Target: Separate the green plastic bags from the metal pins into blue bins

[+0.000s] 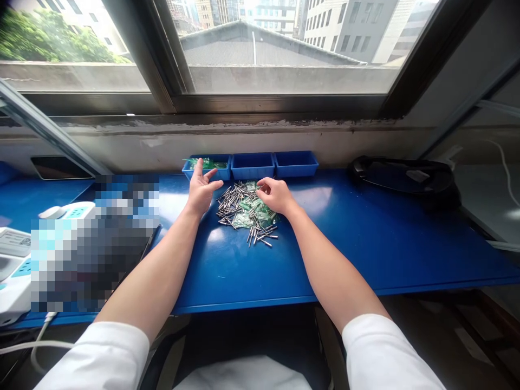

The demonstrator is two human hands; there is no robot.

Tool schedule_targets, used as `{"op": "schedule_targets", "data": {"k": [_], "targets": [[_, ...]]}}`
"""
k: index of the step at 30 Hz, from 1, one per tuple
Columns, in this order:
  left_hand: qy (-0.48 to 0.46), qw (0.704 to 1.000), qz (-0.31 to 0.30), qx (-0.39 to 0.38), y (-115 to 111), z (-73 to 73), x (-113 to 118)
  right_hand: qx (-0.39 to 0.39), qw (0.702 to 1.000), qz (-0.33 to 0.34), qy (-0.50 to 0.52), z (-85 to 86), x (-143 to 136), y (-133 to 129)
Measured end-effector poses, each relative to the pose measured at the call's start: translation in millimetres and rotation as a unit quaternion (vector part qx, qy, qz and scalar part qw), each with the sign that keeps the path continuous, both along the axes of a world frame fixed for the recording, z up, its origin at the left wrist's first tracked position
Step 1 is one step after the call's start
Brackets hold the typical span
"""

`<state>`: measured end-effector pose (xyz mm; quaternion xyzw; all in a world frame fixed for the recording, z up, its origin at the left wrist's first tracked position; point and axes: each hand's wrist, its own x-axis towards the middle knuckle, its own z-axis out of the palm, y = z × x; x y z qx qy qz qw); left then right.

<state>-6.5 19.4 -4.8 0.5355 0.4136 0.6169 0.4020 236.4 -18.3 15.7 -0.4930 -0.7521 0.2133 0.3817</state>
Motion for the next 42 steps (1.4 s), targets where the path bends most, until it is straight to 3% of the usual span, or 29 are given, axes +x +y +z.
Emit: {"op": "schedule_targets", "data": {"k": [5, 10, 16, 21, 24, 28, 34, 42], "targets": [[0.015, 0.998, 0.054, -0.039, 8.3, -2.0, -2.5, 0.013, 0.999, 0.035, -0.034, -0.3, 2.3, 0.8], [0.070, 0.984, 0.153, -0.065, 20.1, -9.8, -10.6, 0.015, 0.997, 0.038, -0.061, -1.6, 2.1, 0.2], [0.098, 0.987, 0.110, -0.061, 22.3, -13.6, -16.5, -0.007, 0.994, 0.083, -0.065, 9.6, 11.9, -1.3], [0.106, 0.985, 0.132, -0.014, 19.6, -11.4, -16.8, -0.111, 0.969, 0.125, -0.179, 28.4, 23.7, -4.0], [0.132, 0.979, 0.154, 0.021, 9.4, -5.6, -9.8, -0.165, 0.947, 0.119, -0.248, 28.9, 26.1, -4.0], [0.200, 0.967, 0.144, 0.064, -11.5, 6.0, 7.1, -0.180, 0.933, 0.098, -0.296, 24.1, 23.1, -3.6], [0.259, 0.958, 0.086, 0.089, -31.3, 10.9, 27.9, -0.166, 0.934, 0.108, -0.296, 25.8, 19.1, -4.8], [0.272, 0.954, 0.056, 0.115, -37.9, 9.9, 34.3, -0.174, 0.952, 0.109, -0.226, 26.5, 18.9, -5.1]]}}
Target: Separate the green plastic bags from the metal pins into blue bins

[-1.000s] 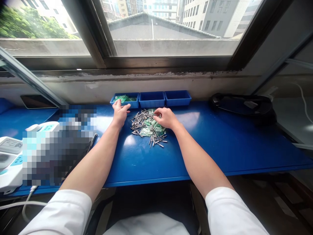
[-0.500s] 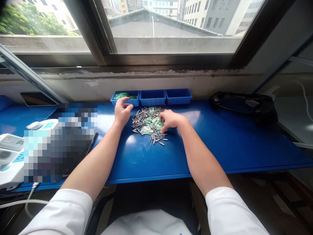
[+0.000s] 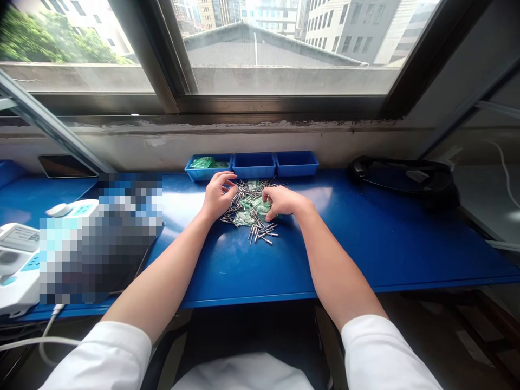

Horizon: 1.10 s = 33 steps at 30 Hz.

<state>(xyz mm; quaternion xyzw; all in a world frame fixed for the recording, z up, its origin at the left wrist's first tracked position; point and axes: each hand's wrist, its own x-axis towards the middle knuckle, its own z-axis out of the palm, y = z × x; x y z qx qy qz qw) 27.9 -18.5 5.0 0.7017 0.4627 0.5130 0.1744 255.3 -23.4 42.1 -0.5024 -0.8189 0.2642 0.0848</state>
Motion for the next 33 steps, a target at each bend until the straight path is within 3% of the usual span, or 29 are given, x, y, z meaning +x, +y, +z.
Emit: {"op": "schedule_targets", "data": {"k": [3, 6, 12, 15, 19, 25, 33], "targets": [[0.000, 1.000, -0.013, -0.004, -0.6, 0.7, 0.0, -0.009, 0.999, 0.000, 0.040, 3.2, 0.3, 0.3], [0.007, 0.999, -0.037, -0.019, -2.5, 2.2, 0.4, -0.040, 0.989, -0.003, 0.145, 5.6, 0.3, -0.3], [0.057, 0.991, -0.109, -0.051, -10.0, 7.3, 5.2, -0.091, 0.916, -0.106, 0.376, -1.8, -7.2, 0.2], [0.058, 0.991, -0.108, -0.046, -10.2, 5.9, 7.8, -0.098, 0.886, -0.126, 0.435, -9.5, -15.8, 1.3], [0.023, 0.996, -0.082, -0.014, -5.8, 1.0, 7.6, -0.071, 0.878, -0.104, 0.463, -16.4, -26.3, 1.3], [-0.046, 0.996, -0.065, 0.036, -2.9, -1.4, 5.6, 0.054, 0.886, -0.075, 0.454, -18.5, -29.4, 0.4], [-0.020, 0.996, -0.064, 0.062, -8.1, 3.2, 7.6, 0.108, 0.896, -0.059, 0.427, -18.1, -26.2, -0.2]]}}
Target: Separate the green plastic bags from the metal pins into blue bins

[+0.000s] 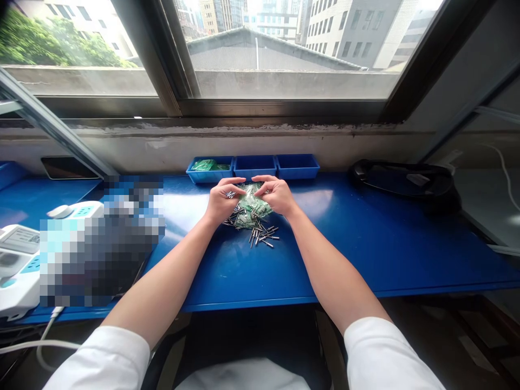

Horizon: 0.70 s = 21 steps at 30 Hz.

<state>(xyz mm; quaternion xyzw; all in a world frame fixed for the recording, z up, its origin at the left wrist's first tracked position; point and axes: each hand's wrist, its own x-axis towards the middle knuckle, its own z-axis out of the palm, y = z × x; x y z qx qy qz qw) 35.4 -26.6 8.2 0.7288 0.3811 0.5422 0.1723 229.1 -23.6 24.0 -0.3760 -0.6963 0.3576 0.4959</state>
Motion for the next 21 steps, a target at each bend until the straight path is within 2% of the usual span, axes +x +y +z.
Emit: {"op": "schedule_targets", "data": {"k": [4, 8, 12, 21], "targets": [[-0.001, 1.000, -0.005, 0.003, 0.2, -1.3, -0.1, 0.004, 1.000, -0.005, 0.002, -2.2, -1.0, 1.8], [-0.040, 0.997, -0.006, -0.061, 1.5, -3.8, 1.0, -0.056, 0.996, -0.008, 0.068, -7.3, -4.2, 5.8], [-0.070, 0.992, -0.012, -0.107, 1.4, -4.3, 2.7, -0.098, 0.991, -0.021, 0.085, -9.6, -6.7, 7.5], [-0.045, 0.996, 0.009, -0.079, 4.0, -2.0, 4.1, -0.093, 0.993, -0.045, 0.054, -11.9, -5.6, 10.9]]}}
